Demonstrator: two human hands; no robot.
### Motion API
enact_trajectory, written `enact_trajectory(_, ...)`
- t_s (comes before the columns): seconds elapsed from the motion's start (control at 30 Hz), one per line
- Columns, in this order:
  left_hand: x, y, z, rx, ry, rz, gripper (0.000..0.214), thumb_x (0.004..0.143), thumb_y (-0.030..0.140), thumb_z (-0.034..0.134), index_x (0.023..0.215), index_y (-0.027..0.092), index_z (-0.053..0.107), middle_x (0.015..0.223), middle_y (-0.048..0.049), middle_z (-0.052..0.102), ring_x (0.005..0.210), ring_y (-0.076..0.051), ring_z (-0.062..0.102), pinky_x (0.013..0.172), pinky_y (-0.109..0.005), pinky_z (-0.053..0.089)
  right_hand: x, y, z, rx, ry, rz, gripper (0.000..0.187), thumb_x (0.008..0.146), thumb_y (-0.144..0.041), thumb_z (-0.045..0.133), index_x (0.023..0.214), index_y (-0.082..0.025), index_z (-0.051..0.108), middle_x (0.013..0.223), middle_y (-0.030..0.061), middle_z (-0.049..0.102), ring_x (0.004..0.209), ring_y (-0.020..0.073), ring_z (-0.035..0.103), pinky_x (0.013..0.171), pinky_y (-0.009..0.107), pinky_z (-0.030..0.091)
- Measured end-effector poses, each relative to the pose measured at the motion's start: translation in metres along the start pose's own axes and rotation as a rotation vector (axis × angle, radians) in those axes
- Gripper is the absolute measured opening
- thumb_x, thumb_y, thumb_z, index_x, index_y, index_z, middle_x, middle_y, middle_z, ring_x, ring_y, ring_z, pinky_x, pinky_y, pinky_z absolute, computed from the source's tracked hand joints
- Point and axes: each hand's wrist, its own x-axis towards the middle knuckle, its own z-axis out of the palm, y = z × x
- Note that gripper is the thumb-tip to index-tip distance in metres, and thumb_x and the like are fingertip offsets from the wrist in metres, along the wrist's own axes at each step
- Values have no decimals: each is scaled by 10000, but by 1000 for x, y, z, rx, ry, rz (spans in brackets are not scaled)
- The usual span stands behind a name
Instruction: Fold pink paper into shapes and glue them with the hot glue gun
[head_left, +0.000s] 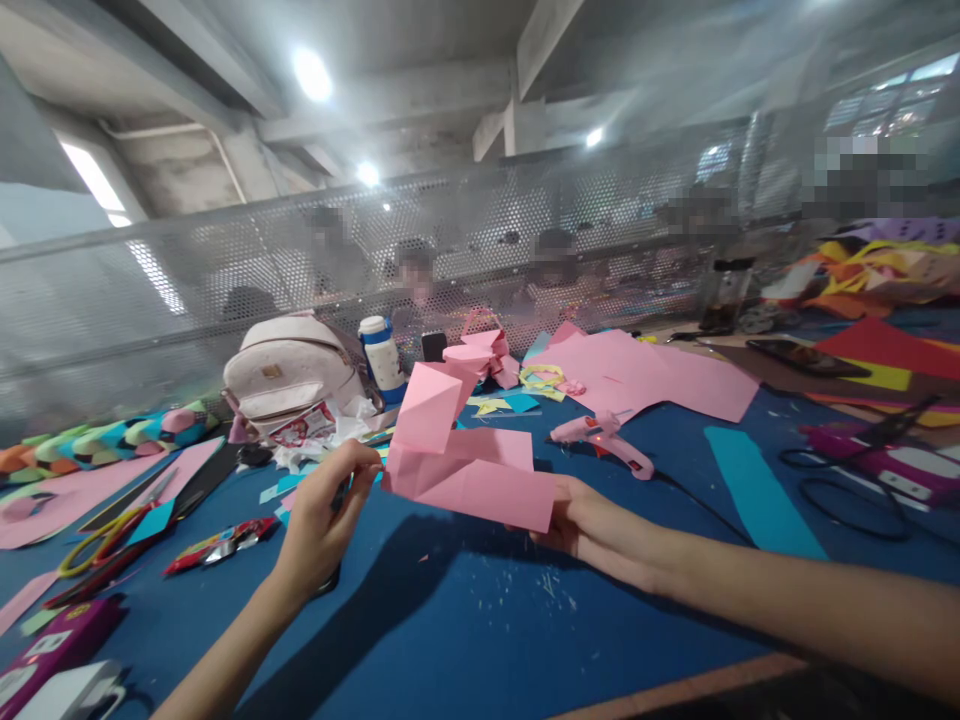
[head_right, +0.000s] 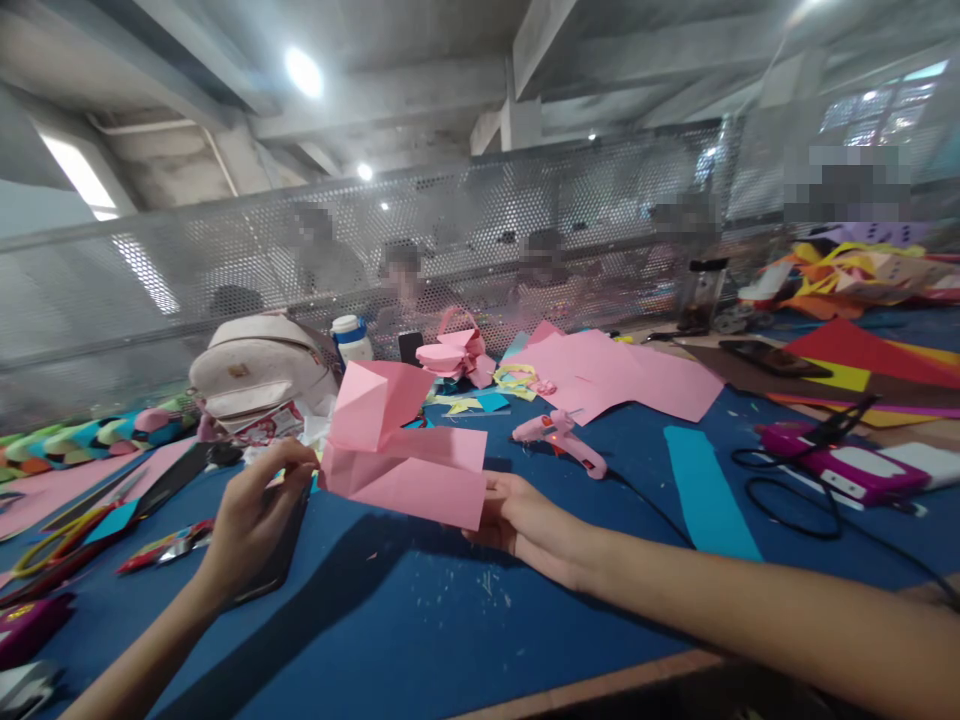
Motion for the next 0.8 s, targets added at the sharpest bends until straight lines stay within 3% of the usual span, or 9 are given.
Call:
enact_trajectory(0.17,-4,-3,3,139,-4,5,126,967,218,465,845,203,492,744,29,500,665,-123,461,636,-236,359,-2,-5,4,62,-9,41,279,691,-80,686,950,-180,707,876,35,719,730,113,646,621,179,530)
enact_trajectory(0.37,-6,-6,11,47,-57,-104,224,998,266,386,787,208,434,720,28,471,644,-130,444,621,-252,346,-2,-8,5,58,-3,62,238,702,-52,646,912,-150,702,792,29,703,691,105,649,595,175,531)
enact_trajectory(0.7,-5,-5,8,53,60,46,222,947,157,474,729,198,465,667,27,491,601,-111,452,596,-229,357,-2,-8,7,20,-47,64,344,727,-107,668,1063,-173,688,997,55,715,724,98,647,632,180,530)
enact_trajectory(0.8,-5,-3,5,27,75,44,226,938,137,476,720,195,471,658,32,485,589,-105,451,589,-220,362,-6,-7,6,-44,-21,8,460,768,-176,676,1223,-197,611,1226,85,645,905,139,661,724,218,540)
